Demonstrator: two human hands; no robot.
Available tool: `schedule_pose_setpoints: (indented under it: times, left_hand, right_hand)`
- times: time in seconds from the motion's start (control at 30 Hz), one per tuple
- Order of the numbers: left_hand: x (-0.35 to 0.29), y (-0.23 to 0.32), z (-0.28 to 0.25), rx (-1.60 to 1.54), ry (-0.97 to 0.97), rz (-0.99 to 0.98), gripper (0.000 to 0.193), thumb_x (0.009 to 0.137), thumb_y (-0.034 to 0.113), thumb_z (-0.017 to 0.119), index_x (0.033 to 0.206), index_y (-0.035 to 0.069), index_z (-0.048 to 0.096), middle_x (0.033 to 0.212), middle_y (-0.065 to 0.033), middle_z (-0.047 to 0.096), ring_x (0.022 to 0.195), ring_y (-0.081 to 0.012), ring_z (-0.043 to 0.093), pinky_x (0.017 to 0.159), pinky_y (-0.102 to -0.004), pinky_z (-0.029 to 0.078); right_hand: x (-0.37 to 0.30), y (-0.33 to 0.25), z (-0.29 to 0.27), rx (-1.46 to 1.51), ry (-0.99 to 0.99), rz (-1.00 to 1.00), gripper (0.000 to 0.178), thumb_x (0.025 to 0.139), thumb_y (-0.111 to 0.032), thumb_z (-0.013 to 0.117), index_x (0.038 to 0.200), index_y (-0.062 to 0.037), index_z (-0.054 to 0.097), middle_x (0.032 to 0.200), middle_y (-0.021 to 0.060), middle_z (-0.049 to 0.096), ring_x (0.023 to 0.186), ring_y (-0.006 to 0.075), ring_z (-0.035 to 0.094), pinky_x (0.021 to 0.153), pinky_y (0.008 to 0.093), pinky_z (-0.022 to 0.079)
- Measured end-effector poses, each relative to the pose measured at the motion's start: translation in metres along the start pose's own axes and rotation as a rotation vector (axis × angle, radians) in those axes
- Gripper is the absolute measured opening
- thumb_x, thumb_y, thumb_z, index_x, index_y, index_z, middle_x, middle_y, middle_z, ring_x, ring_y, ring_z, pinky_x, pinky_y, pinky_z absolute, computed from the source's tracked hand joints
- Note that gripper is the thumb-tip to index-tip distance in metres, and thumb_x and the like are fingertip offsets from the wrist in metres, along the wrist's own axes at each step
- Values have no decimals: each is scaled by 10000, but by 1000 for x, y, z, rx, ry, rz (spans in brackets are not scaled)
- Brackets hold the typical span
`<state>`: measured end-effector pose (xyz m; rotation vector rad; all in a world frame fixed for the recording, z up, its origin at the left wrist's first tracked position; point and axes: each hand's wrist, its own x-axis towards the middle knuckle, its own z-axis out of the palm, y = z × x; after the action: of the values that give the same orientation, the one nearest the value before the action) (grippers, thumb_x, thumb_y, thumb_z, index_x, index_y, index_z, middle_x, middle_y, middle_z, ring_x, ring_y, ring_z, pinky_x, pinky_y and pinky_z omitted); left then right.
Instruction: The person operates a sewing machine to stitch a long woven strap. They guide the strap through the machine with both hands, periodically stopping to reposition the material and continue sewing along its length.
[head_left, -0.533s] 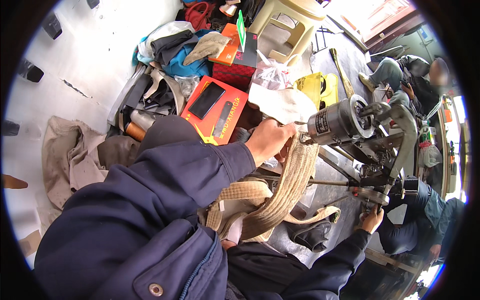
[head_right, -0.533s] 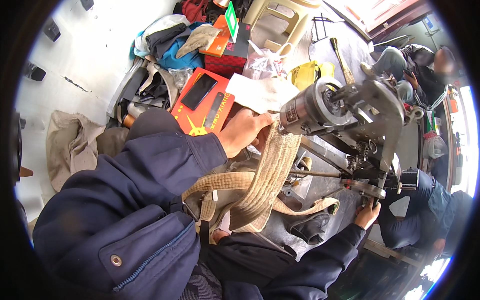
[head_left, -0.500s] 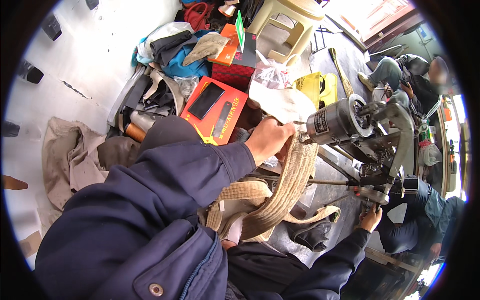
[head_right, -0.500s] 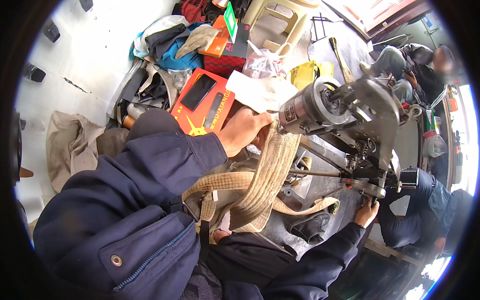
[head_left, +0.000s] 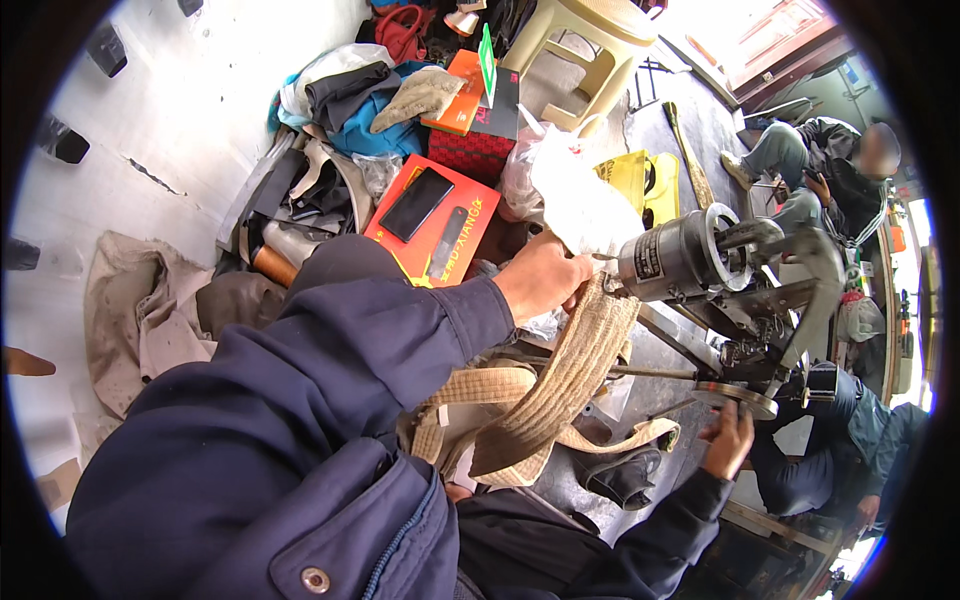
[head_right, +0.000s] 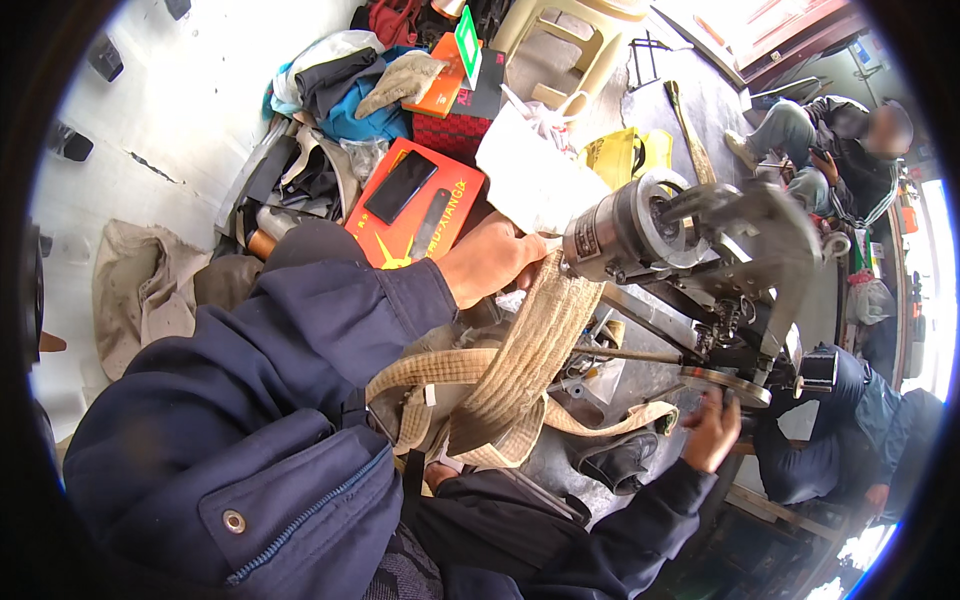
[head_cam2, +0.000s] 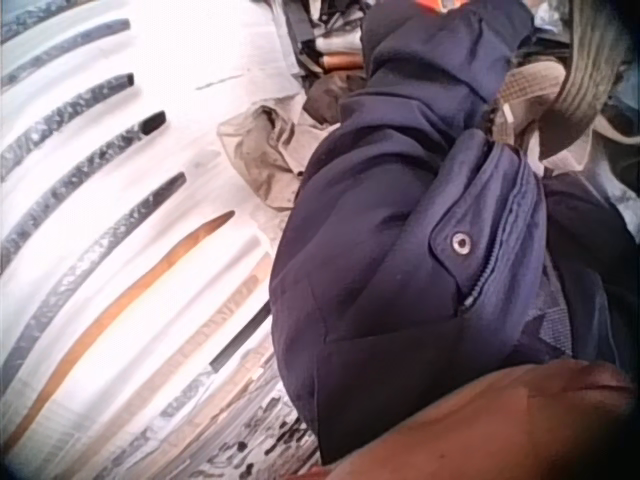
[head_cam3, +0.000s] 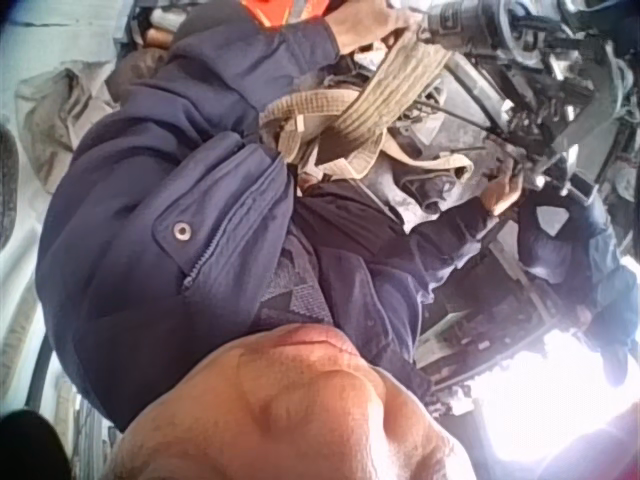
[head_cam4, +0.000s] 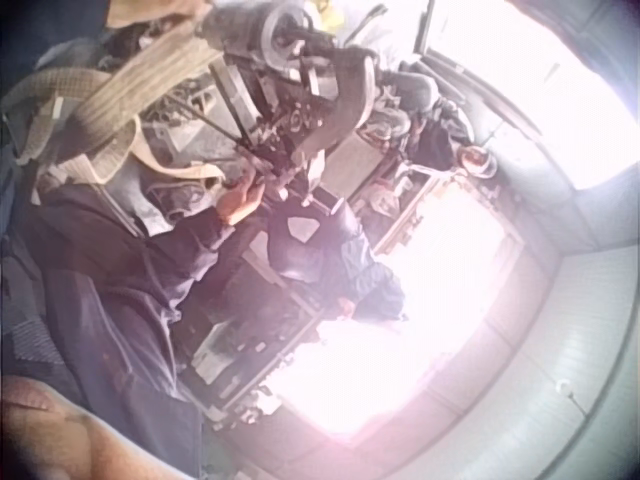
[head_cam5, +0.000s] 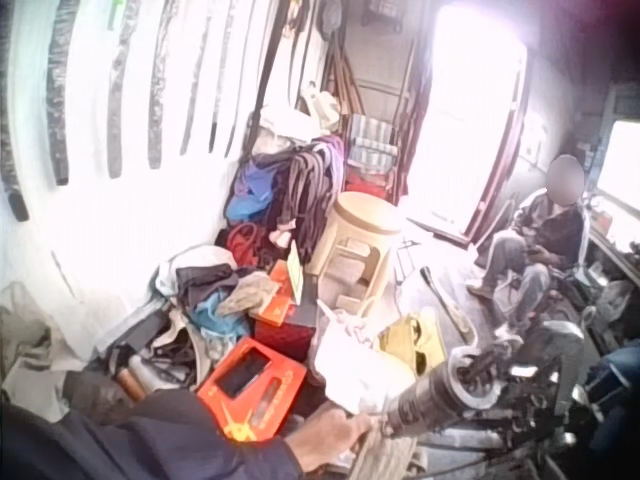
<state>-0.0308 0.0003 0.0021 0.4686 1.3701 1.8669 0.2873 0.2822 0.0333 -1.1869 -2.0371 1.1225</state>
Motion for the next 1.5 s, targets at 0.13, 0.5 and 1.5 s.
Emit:
schedule_pose_setpoints:
  times: [0.13,0.5,1.5]
  left_hand:
    - [1,-1,0,-27,-22,48,141,894,79,517,881,-29,606,682,-57,596,511,-131,547,476,-295,463]
    - [0,6,2,-48,-17,59,161,845,92,548,901,-39,622,691,-69,600,499,-140,534,460,-319,451]
    - [6,4,-9,118,-101,75,169,882,51,522,824,-64,631,664,-92,613,534,-168,590,505,-332,469]
  right_hand:
    - [28,2,-46,-92,265,-39,191,1010,-211,562,885,-79,504,582,-7,453,416,86,431,394,245,311]
    - [52,118,-37,-91,145,302,212,1006,-259,557,906,-83,494,579,26,457,364,160,469,311,310,352]
    - [31,115,5,19,-100,405,221,991,-264,583,905,-71,519,587,21,491,411,176,542,341,327,425]
